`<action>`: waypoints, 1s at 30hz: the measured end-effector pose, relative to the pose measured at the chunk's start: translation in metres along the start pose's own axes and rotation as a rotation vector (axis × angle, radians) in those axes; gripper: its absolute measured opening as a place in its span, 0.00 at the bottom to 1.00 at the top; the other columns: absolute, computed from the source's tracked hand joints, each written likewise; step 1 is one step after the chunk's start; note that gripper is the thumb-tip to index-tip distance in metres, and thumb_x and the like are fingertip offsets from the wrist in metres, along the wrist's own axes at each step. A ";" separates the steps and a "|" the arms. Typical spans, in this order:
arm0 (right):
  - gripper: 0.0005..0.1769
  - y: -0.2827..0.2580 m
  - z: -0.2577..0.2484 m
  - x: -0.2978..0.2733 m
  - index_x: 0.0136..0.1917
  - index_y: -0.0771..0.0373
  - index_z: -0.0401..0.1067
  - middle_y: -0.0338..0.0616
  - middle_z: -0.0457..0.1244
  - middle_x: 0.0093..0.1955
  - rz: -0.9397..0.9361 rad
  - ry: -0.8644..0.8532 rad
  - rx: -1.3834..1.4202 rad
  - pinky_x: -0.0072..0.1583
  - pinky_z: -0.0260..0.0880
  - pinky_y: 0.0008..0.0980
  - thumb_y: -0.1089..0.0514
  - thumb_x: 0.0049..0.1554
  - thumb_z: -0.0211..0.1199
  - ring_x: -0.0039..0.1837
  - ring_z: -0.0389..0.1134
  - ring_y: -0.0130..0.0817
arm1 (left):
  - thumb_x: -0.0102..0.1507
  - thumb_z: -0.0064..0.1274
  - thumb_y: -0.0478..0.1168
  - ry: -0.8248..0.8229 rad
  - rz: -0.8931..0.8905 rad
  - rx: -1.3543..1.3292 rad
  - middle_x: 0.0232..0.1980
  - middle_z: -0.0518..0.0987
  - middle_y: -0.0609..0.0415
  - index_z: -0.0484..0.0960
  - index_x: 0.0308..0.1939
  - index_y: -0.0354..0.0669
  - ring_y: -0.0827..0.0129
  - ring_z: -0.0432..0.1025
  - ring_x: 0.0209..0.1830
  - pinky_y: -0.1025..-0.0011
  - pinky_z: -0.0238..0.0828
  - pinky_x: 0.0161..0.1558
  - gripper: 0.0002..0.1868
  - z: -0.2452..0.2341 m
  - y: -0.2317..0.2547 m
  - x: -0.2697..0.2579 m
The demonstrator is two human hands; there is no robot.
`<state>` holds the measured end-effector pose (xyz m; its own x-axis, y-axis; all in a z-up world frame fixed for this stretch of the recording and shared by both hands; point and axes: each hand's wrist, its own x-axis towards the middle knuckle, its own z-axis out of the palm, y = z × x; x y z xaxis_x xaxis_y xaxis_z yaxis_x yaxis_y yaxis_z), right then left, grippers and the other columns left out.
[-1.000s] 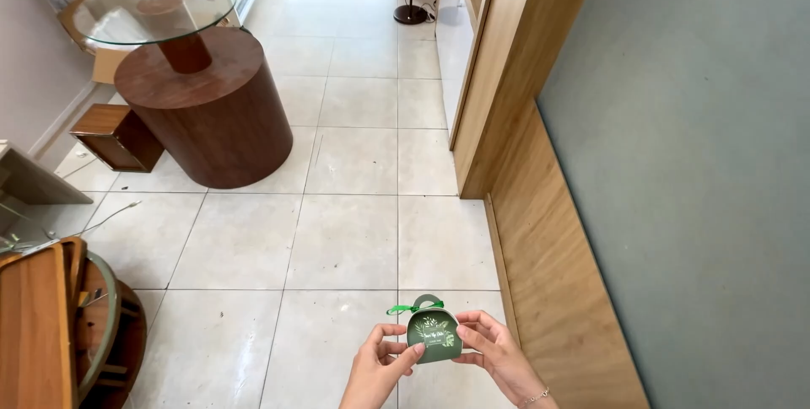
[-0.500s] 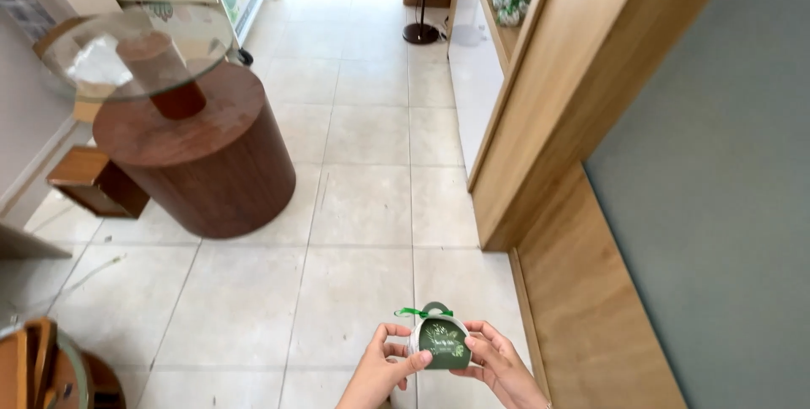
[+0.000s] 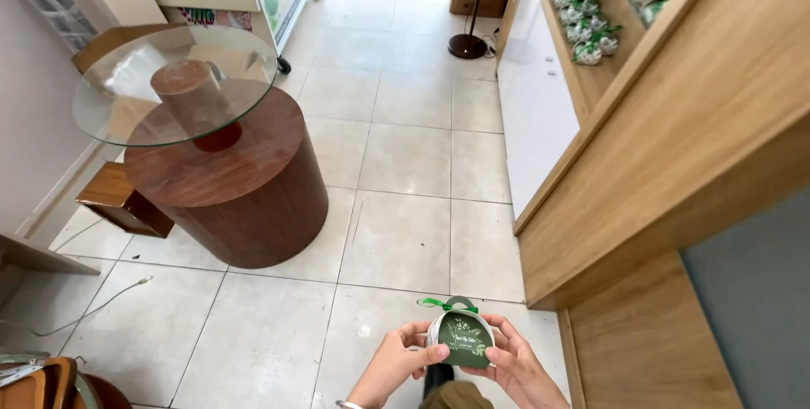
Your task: Tying ribbons on small gift boxes and organizing them on a display shelf.
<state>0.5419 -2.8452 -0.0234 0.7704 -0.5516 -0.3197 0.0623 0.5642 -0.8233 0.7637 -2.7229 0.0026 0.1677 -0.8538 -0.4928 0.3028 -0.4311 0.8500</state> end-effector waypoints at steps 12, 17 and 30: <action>0.59 -0.109 -0.084 0.210 0.77 0.53 0.50 0.49 0.58 0.66 0.096 -0.128 0.050 0.67 0.71 0.51 0.46 0.39 0.78 0.68 0.64 0.40 | 0.54 0.69 0.49 -0.088 -0.003 -0.218 0.40 0.77 0.58 0.79 0.51 0.38 0.78 0.68 0.29 0.78 0.69 0.35 0.27 -0.035 0.093 0.212; 0.56 -0.179 -0.113 0.275 0.73 0.62 0.54 0.44 0.58 0.68 0.011 -0.176 -0.072 0.68 0.64 0.36 0.46 0.41 0.81 0.68 0.61 0.36 | 0.56 0.68 0.47 -0.131 0.026 -0.162 0.40 0.77 0.58 0.78 0.49 0.37 0.77 0.69 0.32 0.77 0.70 0.39 0.24 -0.036 0.151 0.291; 0.52 -0.223 -0.217 0.390 0.76 0.61 0.52 0.48 0.59 0.70 -0.009 -0.012 0.033 0.65 0.66 0.39 0.38 0.49 0.72 0.69 0.61 0.36 | 0.49 0.75 0.45 -0.300 -0.051 -0.019 0.49 0.78 0.55 0.76 0.60 0.35 0.78 0.75 0.41 0.78 0.74 0.48 0.39 -0.040 0.223 0.483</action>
<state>0.6907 -3.3199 -0.0663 0.7772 -0.5496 -0.3063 0.0904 0.5793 -0.8101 0.9494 -3.2197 -0.0536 -0.1319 -0.8806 -0.4552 0.3221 -0.4724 0.8204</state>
